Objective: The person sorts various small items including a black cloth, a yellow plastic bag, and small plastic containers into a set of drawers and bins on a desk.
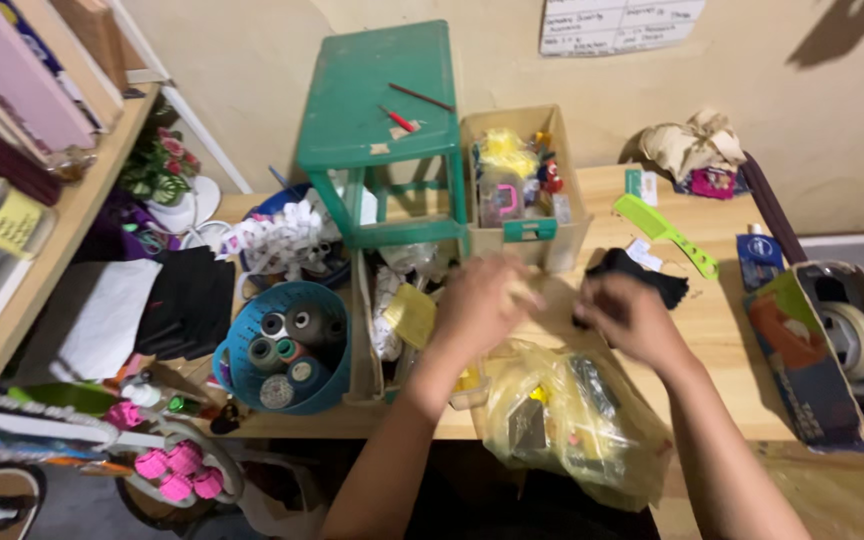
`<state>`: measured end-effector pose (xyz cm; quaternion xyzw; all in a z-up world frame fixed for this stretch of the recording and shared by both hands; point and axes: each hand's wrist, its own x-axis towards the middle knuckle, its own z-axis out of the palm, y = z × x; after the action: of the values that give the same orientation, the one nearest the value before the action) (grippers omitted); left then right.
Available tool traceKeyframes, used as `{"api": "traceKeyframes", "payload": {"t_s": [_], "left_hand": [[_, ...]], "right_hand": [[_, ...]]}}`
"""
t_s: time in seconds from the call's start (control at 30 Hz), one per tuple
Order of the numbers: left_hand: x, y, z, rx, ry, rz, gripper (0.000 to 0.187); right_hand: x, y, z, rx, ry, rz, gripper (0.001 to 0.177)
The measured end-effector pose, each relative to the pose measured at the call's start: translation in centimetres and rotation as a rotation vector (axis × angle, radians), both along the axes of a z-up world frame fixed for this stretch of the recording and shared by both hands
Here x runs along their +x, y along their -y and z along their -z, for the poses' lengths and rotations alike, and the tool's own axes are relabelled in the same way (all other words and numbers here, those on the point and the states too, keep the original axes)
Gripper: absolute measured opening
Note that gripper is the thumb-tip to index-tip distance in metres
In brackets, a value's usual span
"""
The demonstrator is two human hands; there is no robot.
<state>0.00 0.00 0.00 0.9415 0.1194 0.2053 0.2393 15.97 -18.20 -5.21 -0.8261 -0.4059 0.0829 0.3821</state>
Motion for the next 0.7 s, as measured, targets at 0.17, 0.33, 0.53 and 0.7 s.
{"api": "traceKeyframes", "payload": {"t_s": [0.17, 0.33, 0.53, 0.7], "left_hand": [[1.8, 7.2, 5.8, 0.593, -0.639, 0.122, 0.057], [5.5, 6.4, 12.4, 0.431, -0.703, -0.007, 0.018], [8.6, 7.4, 9.1, 0.351, -0.216, -0.185, 0.014], [10.6, 5.6, 4.2, 0.351, -0.03, -0.279, 0.021]], "right_hand": [[-4.0, 7.3, 2.9, -0.177, 0.095, 0.081, 0.056], [-8.4, 8.3, 3.0, -0.198, 0.221, 0.112, 0.078], [-10.1, 4.1, 5.5, 0.015, 0.371, 0.183, 0.061], [-2.7, 6.4, 7.5, -0.091, 0.439, 0.432, 0.035]]}}
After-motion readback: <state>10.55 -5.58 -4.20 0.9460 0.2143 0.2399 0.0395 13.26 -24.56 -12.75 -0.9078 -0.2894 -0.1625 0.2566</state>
